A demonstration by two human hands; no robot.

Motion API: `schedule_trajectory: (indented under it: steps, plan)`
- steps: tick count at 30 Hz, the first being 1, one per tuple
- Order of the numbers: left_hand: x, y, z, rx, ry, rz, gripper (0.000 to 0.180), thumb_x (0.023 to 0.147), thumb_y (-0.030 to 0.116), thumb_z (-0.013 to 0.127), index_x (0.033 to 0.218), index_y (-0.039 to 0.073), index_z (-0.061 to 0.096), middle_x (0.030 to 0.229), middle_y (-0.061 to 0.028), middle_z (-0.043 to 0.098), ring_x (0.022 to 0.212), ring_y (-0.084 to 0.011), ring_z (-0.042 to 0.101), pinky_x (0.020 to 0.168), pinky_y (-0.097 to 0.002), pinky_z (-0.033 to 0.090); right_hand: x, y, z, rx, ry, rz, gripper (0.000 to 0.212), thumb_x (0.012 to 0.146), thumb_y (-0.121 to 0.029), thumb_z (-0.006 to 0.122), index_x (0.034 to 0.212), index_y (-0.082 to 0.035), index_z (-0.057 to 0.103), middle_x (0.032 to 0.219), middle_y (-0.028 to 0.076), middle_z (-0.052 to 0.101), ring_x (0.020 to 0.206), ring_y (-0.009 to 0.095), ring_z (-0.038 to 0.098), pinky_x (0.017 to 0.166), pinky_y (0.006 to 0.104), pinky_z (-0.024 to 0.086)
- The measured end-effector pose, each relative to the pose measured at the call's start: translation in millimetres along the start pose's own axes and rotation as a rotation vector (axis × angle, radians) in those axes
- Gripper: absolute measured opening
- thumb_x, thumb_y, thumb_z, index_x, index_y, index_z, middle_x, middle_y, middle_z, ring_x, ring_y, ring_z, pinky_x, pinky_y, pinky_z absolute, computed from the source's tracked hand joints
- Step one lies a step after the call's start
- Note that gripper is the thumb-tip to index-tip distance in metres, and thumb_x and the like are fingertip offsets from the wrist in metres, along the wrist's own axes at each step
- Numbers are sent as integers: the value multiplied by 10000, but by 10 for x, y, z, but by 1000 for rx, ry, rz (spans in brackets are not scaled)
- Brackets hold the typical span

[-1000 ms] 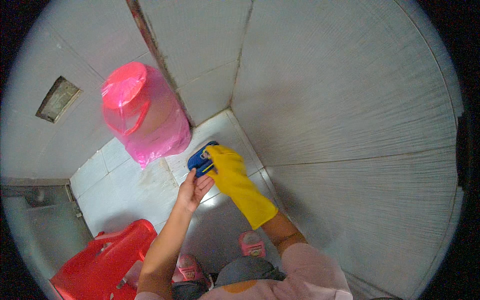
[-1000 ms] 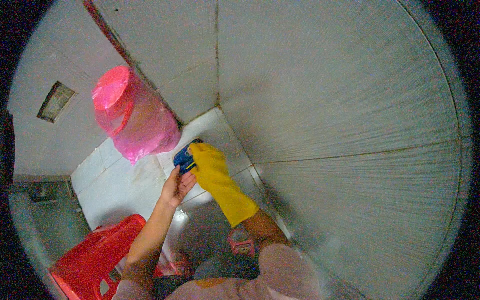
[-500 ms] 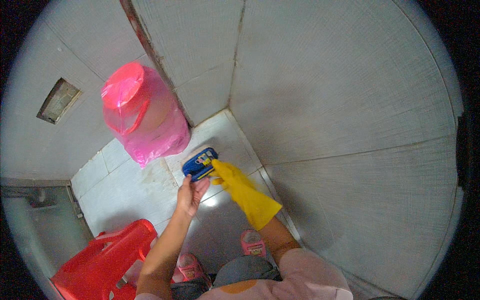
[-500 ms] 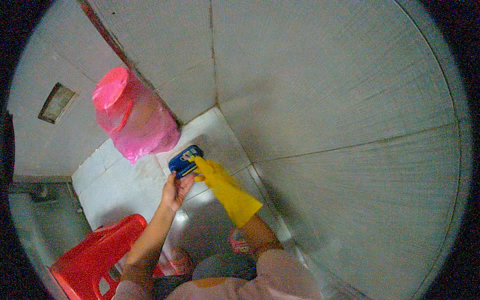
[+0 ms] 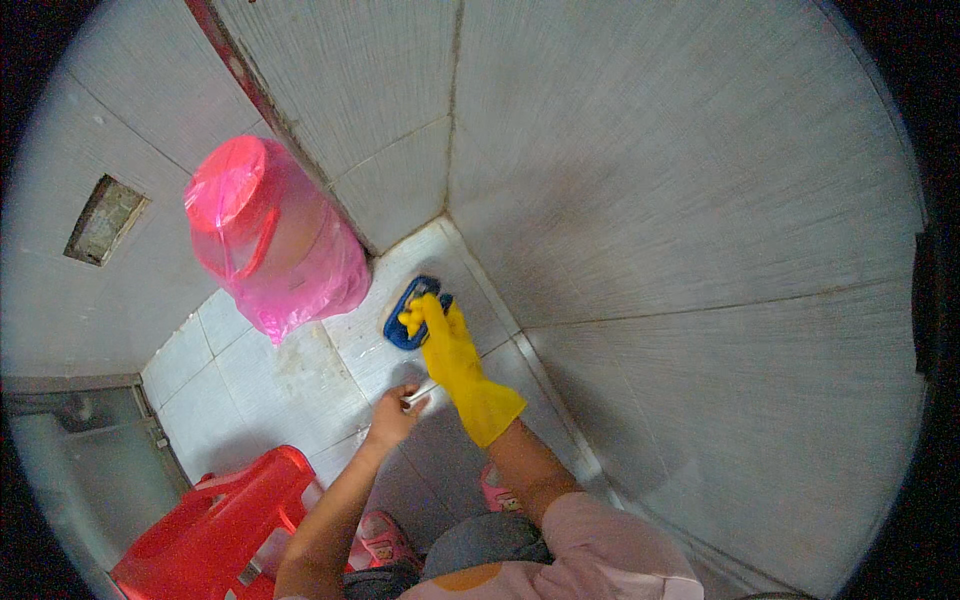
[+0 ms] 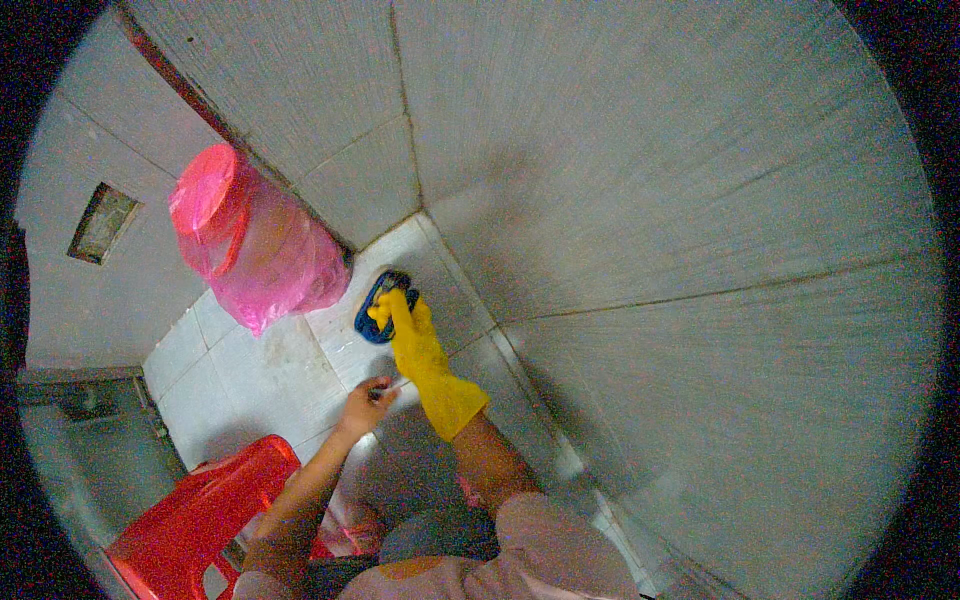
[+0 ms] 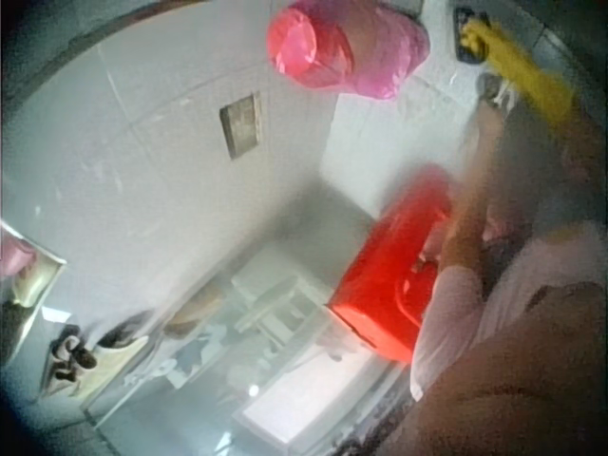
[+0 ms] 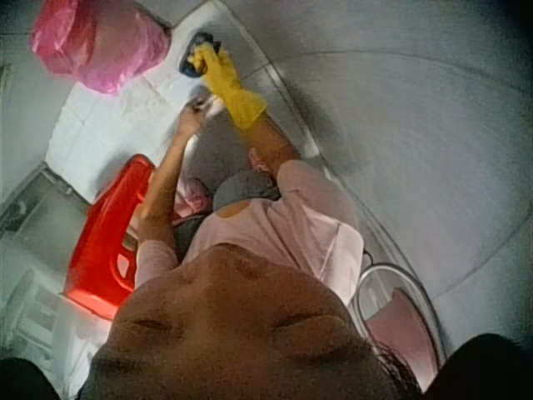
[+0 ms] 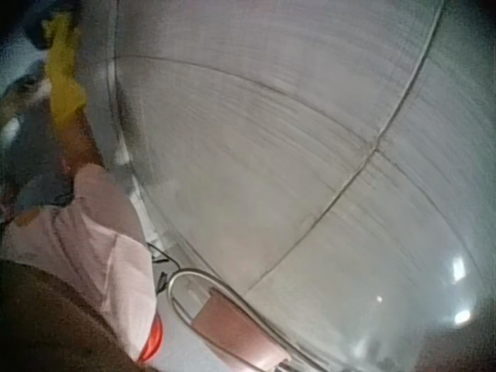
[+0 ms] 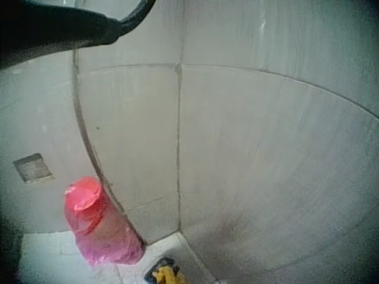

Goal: The person scrubs the tiled floor and wall corners of a bathroom using a blue sponge and yellow gloves. They apply a cleaning spray from a green bottle and use a metal scraper to remove grime from the grout lines. The person moves a red plastic stool to access different areas and continues scrubbing the floor and walls.

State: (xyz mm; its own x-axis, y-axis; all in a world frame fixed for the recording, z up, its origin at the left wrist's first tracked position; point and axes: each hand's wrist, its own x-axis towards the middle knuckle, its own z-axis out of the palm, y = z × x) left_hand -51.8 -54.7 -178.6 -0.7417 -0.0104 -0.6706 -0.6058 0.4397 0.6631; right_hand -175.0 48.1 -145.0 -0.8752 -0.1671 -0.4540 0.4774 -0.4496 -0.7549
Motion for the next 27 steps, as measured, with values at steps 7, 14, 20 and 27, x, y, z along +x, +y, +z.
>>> schedule_trajectory:
  steps: [7,14,20,27]
  plan:
    - [-264,-673,613,865,289,137,578,764,120,524,1294,-3,327,1370,-282,199,1240,-451,247,964,-523,305,621,-96,281,41,-28,-50,395,864,-464,483,853,-81,581,680,22,573,524,114,480,486,271,375]
    - [-150,-665,726,1055,106,147,553,809,92,438,1318,-43,272,1382,-326,114,1268,-517,119,1040,-541,159,1146,197,578,14,106,46,401,829,-498,535,745,-108,575,588,0,520,428,89,404,388,250,307]
    - [-343,-670,719,865,266,127,504,832,57,378,1312,-53,270,1372,-335,125,1265,-522,117,1035,-564,148,1290,245,777,229,44,63,303,811,-479,471,830,-178,507,688,36,545,414,166,407,354,344,286]
    - [-255,-740,721,931,266,143,506,829,60,387,1312,-40,276,1370,-331,142,1267,-517,116,1032,-562,156,1390,316,518,-13,224,262,384,852,-479,495,903,-103,559,792,46,601,603,217,560,510,353,442]
